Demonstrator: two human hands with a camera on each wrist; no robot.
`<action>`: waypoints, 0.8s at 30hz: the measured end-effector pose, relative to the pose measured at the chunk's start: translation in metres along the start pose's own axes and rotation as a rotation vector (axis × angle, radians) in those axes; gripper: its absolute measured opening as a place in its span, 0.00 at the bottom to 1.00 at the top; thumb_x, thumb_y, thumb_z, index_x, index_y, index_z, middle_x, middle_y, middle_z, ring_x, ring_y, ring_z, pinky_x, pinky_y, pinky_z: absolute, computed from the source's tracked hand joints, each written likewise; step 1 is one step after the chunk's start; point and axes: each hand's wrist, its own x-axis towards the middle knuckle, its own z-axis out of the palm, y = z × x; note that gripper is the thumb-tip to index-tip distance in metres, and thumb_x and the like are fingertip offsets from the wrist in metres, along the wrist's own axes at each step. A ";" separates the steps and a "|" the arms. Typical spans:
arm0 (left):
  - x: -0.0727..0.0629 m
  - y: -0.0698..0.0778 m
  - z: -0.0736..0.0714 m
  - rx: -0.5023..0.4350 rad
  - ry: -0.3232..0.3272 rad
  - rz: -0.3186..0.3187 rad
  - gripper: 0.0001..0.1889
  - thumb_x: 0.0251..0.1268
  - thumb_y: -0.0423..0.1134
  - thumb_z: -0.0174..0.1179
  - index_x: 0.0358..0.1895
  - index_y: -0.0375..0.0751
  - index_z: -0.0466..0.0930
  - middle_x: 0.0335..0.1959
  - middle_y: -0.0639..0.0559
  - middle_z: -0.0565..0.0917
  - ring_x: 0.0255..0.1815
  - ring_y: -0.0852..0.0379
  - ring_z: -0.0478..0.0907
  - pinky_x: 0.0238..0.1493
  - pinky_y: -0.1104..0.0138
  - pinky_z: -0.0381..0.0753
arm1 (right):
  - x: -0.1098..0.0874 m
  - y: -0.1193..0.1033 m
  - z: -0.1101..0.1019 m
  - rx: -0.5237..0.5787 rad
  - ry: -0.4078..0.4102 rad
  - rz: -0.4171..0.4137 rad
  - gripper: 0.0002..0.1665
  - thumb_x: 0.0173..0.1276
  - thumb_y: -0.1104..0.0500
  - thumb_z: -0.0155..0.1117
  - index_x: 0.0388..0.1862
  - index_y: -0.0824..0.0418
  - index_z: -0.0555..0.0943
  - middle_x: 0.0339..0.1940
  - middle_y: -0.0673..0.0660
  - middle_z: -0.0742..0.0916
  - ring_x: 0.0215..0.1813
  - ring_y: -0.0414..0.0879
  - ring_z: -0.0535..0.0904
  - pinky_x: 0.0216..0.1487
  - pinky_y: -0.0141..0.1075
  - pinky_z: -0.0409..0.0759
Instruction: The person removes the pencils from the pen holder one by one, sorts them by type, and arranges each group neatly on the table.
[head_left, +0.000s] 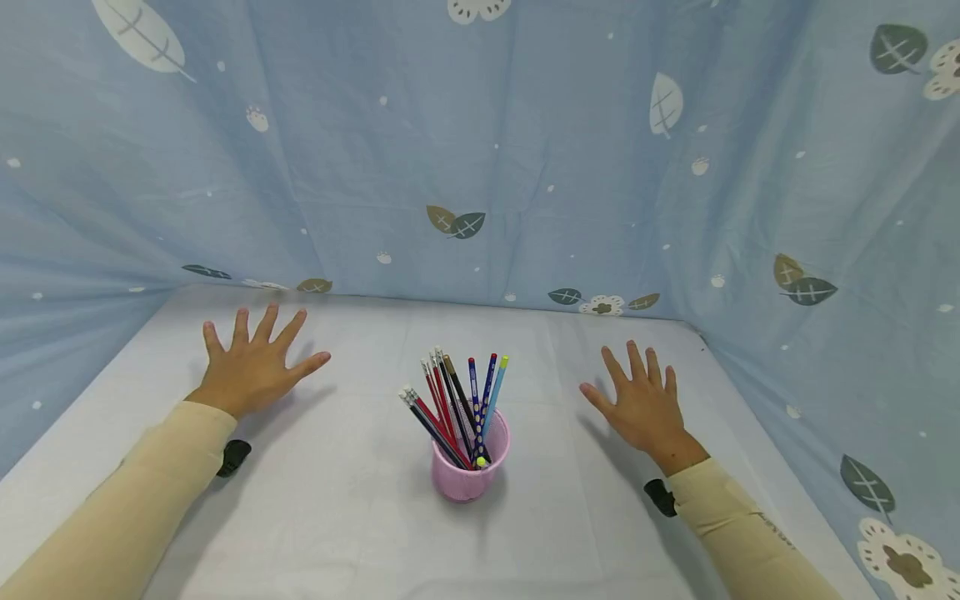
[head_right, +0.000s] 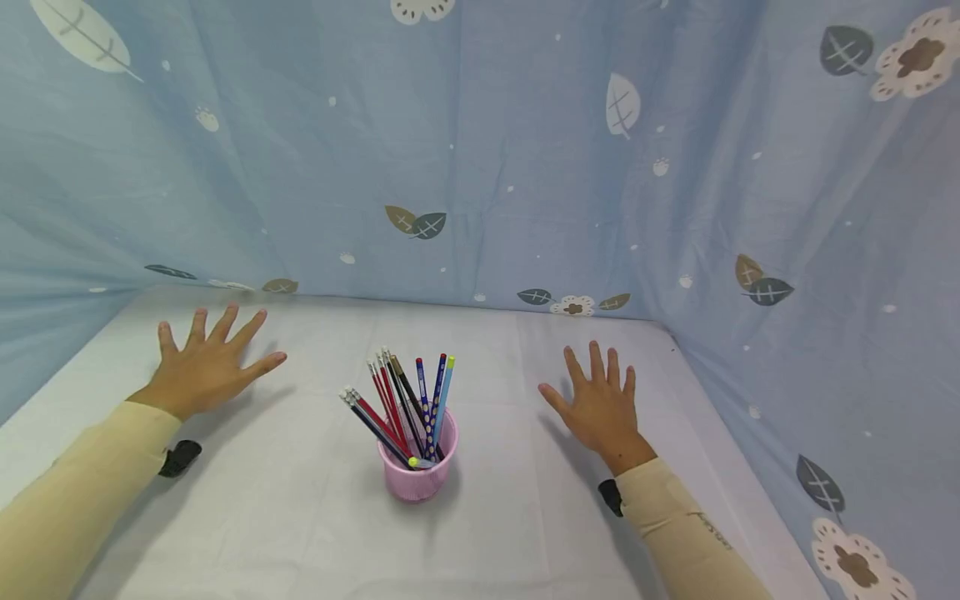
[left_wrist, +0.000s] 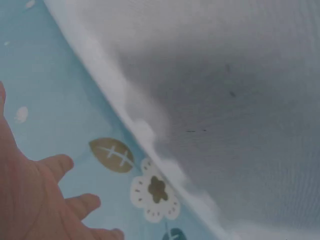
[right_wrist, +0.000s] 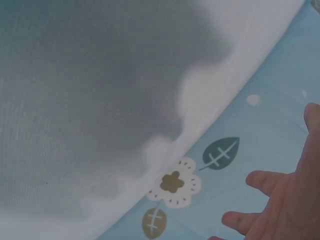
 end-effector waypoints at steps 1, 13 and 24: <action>-0.001 0.000 -0.001 0.002 0.002 0.001 0.52 0.63 0.81 0.35 0.82 0.53 0.39 0.81 0.31 0.38 0.76 0.18 0.30 0.62 0.24 0.15 | 0.000 0.000 0.000 -0.001 -0.001 -0.001 0.51 0.72 0.25 0.43 0.81 0.55 0.55 0.81 0.72 0.52 0.80 0.75 0.42 0.72 0.73 0.40; -0.014 0.029 -0.014 -0.117 0.163 0.077 0.38 0.73 0.69 0.42 0.73 0.45 0.67 0.73 0.33 0.67 0.73 0.30 0.61 0.68 0.28 0.48 | -0.020 -0.039 -0.006 0.265 0.038 -0.085 0.41 0.77 0.34 0.47 0.77 0.58 0.64 0.78 0.68 0.63 0.79 0.69 0.54 0.73 0.70 0.52; -0.056 0.126 -0.007 -0.841 0.421 0.311 0.19 0.80 0.40 0.44 0.26 0.40 0.74 0.19 0.52 0.76 0.21 0.61 0.77 0.25 0.67 0.77 | -0.047 -0.114 -0.001 1.071 -0.213 -0.304 0.37 0.79 0.39 0.49 0.81 0.47 0.53 0.77 0.62 0.67 0.78 0.61 0.61 0.72 0.64 0.63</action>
